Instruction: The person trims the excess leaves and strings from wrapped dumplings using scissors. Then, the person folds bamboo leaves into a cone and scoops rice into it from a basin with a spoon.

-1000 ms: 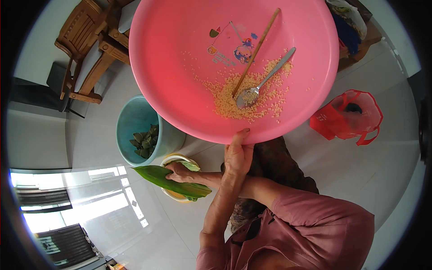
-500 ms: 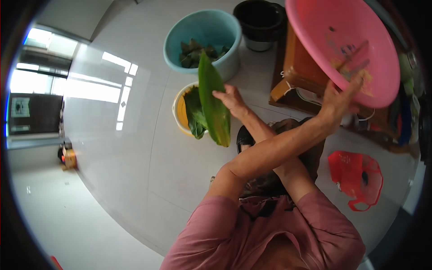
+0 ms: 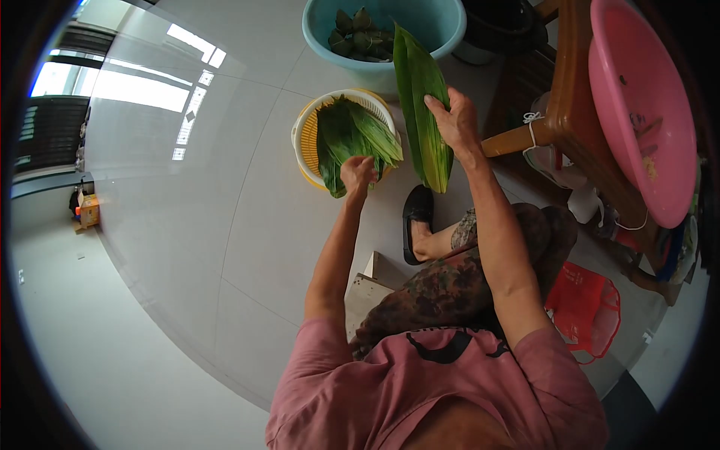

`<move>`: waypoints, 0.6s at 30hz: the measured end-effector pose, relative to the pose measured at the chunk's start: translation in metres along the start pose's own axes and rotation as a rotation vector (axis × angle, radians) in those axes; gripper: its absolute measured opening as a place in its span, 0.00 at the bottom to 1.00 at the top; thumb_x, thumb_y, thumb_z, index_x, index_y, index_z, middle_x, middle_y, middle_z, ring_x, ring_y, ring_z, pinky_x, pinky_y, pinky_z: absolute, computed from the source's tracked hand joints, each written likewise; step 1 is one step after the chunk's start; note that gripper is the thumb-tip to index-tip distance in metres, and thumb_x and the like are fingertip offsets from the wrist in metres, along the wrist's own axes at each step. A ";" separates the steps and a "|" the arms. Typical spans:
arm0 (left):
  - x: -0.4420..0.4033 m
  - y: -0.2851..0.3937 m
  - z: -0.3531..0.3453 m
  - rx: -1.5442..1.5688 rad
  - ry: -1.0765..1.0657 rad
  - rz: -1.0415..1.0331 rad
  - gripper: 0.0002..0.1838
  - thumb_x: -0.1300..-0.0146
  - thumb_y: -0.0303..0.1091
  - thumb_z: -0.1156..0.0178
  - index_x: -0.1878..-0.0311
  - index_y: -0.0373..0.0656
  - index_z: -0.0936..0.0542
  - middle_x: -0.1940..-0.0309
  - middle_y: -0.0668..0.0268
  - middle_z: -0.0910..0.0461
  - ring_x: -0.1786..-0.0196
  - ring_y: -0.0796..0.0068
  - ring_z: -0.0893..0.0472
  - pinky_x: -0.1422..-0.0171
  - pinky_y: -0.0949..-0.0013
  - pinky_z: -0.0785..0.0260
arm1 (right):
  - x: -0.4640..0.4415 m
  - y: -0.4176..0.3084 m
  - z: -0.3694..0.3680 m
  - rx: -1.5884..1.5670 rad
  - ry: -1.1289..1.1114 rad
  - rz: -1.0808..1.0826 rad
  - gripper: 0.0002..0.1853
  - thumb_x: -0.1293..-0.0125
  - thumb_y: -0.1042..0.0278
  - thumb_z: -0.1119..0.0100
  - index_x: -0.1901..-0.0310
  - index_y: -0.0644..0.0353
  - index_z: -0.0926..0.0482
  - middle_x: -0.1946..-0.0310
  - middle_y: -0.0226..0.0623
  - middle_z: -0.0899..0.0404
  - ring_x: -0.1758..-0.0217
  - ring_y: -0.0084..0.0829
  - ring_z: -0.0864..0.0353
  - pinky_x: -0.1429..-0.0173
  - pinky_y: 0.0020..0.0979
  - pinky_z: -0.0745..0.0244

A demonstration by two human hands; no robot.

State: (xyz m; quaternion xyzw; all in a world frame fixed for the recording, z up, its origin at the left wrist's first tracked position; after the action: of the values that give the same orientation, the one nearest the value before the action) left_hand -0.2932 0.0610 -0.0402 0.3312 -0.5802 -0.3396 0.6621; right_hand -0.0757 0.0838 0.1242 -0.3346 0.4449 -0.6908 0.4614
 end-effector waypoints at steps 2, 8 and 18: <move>-0.036 -0.001 -0.019 -0.257 0.227 -0.051 0.18 0.52 0.33 0.34 0.63 0.29 0.23 0.75 0.56 0.22 0.75 0.69 0.21 0.71 0.70 0.27 | 0.000 -0.001 -0.003 0.034 -0.019 -0.005 0.12 0.40 0.67 0.43 0.56 0.63 0.23 0.71 0.43 0.19 0.69 0.34 0.20 0.62 0.32 0.28; -0.093 -0.024 -0.033 -0.279 0.227 0.159 0.17 0.54 0.33 0.31 0.63 0.35 0.22 0.68 0.58 0.21 0.62 0.69 0.21 0.56 0.66 0.28 | 0.001 0.013 -0.002 0.034 -0.062 -0.038 0.11 0.40 0.67 0.43 0.60 0.66 0.23 0.73 0.43 0.20 0.71 0.32 0.20 0.63 0.32 0.28; -0.085 -0.032 0.022 0.279 0.076 0.014 0.16 0.43 0.28 0.42 0.52 0.33 0.27 0.59 0.57 0.23 0.61 0.67 0.22 0.58 0.67 0.28 | 0.002 0.030 -0.019 0.165 -0.136 -0.020 0.12 0.41 0.66 0.42 0.65 0.68 0.26 0.75 0.47 0.22 0.71 0.38 0.20 0.64 0.35 0.29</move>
State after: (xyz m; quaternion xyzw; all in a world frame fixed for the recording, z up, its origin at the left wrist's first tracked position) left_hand -0.3254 0.1134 -0.1105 0.4284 -0.5987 -0.2382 0.6335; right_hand -0.0833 0.0822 0.0897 -0.3460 0.3506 -0.7052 0.5099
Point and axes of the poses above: each hand's wrist, its own x-axis away from the middle knuckle, its own z-axis out of the back of the hand, y = z × x, the point moved 2 cm from there along -x, towards the middle knuckle
